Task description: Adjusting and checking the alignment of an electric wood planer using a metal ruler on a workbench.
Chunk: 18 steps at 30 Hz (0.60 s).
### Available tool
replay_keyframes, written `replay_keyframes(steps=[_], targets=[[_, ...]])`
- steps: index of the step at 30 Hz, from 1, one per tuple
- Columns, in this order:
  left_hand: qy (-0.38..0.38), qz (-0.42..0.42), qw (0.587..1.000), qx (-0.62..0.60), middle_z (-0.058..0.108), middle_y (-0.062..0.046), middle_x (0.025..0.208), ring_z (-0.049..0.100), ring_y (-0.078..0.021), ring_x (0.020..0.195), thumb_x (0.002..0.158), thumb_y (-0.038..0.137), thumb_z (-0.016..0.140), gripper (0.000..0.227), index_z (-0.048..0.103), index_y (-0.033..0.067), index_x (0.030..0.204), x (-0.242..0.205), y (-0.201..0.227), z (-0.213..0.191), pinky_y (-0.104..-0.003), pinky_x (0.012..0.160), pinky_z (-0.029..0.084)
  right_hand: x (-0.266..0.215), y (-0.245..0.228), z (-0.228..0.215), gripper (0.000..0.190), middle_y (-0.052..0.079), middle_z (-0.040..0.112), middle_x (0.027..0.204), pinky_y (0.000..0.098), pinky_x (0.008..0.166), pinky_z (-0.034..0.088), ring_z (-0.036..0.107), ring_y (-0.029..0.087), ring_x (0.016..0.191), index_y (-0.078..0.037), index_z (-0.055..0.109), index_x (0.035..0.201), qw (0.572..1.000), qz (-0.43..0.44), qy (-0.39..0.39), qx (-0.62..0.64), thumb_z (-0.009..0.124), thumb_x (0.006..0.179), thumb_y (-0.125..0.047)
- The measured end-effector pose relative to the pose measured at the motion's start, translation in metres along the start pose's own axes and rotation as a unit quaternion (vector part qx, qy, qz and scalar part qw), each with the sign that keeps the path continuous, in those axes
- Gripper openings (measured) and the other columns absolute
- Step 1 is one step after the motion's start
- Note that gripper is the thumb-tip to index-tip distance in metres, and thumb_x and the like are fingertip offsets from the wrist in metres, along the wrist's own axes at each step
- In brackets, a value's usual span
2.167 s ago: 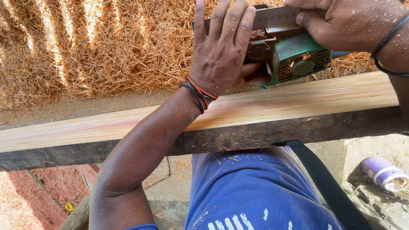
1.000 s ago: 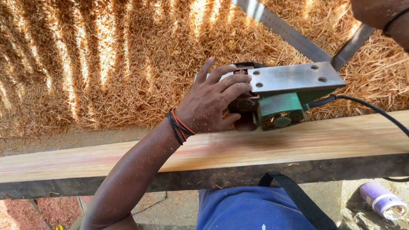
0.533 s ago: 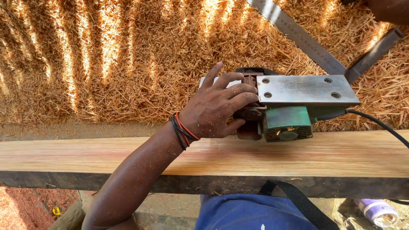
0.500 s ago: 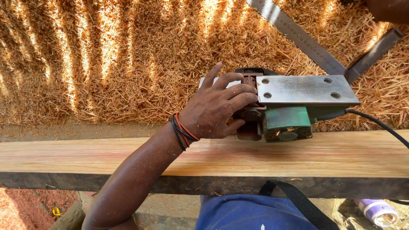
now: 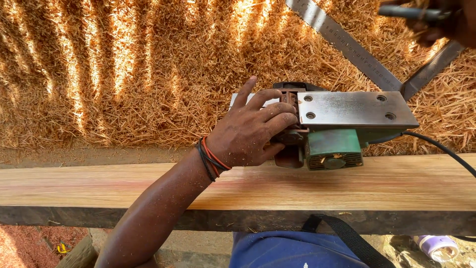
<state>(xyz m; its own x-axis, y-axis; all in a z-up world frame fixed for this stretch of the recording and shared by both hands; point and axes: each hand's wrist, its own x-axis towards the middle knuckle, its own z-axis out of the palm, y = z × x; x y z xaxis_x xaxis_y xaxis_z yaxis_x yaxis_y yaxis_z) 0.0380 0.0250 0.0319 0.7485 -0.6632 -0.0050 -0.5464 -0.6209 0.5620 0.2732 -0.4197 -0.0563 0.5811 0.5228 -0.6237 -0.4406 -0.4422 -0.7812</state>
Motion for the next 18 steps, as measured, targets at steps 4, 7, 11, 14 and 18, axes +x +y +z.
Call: replay_keyframes(steps=[4, 7, 11, 14, 18], targets=[[0.012, 0.008, 1.000, 0.004, 0.060, -0.002, 0.136, 0.046, -0.0302, 0.138, 0.081, 0.037, 0.084, 0.059, 0.063, 0.0178, 0.131, -0.002, -0.001, 0.001, -0.063, 0.127, 0.014, 0.042, 0.019, 0.063, 0.026, 0.012, 0.045, 0.065, 0.0448, 0.037, 0.035, 0.040, 0.020, 0.044, 0.000, 0.062, 0.107, 0.988, 0.074, 0.006, -0.137, 0.058, 0.111, -0.026], [0.003, 0.001, 1.000, 0.004, 0.060, -0.001, 0.136, 0.047, -0.0300, 0.137, 0.081, 0.037, 0.084, 0.057, 0.063, 0.0173, 0.130, -0.002, 0.002, -0.002, -0.064, 0.125, 0.015, -0.025, -0.126, 0.167, 0.020, 0.014, 0.058, 0.069, 0.0428, 0.053, 0.051, 0.057, 0.025, 0.055, -0.003, 0.067, 0.110, 0.819, -0.024, 0.065, -0.569, 0.060, 0.101, -0.019], [0.015, 0.002, 1.000, 0.008, 0.061, -0.001, 0.135, 0.047, -0.0297, 0.137, 0.081, 0.036, 0.084, 0.056, 0.063, 0.0179, 0.130, -0.002, 0.003, -0.004, -0.064, 0.126, 0.015, -0.021, -0.146, 0.192, 0.025, 0.010, 0.067, 0.072, 0.0429, 0.064, 0.057, 0.067, 0.027, 0.061, -0.017, 0.070, 0.121, 0.791, 0.013, -0.026, -0.612, 0.062, 0.103, -0.032], [0.017, -0.002, 1.000, 0.009, 0.061, -0.001, 0.133, 0.048, -0.0296, 0.135, 0.081, 0.036, 0.083, 0.057, 0.064, 0.0173, 0.130, -0.002, 0.004, -0.007, -0.064, 0.125, 0.017, -0.010, -0.131, 0.196, 0.026, 0.012, 0.070, 0.091, 0.0457, 0.070, 0.058, 0.069, 0.031, 0.079, -0.016, 0.073, 0.117, 0.801, -0.264, -0.049, -0.535, 0.069, 0.093, -0.024], [0.012, -0.009, 1.000, 0.001, 0.061, -0.002, 0.132, 0.048, -0.0294, 0.135, 0.082, 0.037, 0.082, 0.054, 0.064, 0.0162, 0.129, -0.003, 0.005, -0.008, -0.065, 0.124, 0.021, -0.008, -0.143, 0.213, 0.032, 0.011, 0.075, 0.092, 0.0469, 0.079, 0.058, 0.071, 0.032, 0.087, -0.019, 0.074, 0.121, 0.826, -0.178, -0.105, -0.525, 0.072, 0.089, -0.023]])
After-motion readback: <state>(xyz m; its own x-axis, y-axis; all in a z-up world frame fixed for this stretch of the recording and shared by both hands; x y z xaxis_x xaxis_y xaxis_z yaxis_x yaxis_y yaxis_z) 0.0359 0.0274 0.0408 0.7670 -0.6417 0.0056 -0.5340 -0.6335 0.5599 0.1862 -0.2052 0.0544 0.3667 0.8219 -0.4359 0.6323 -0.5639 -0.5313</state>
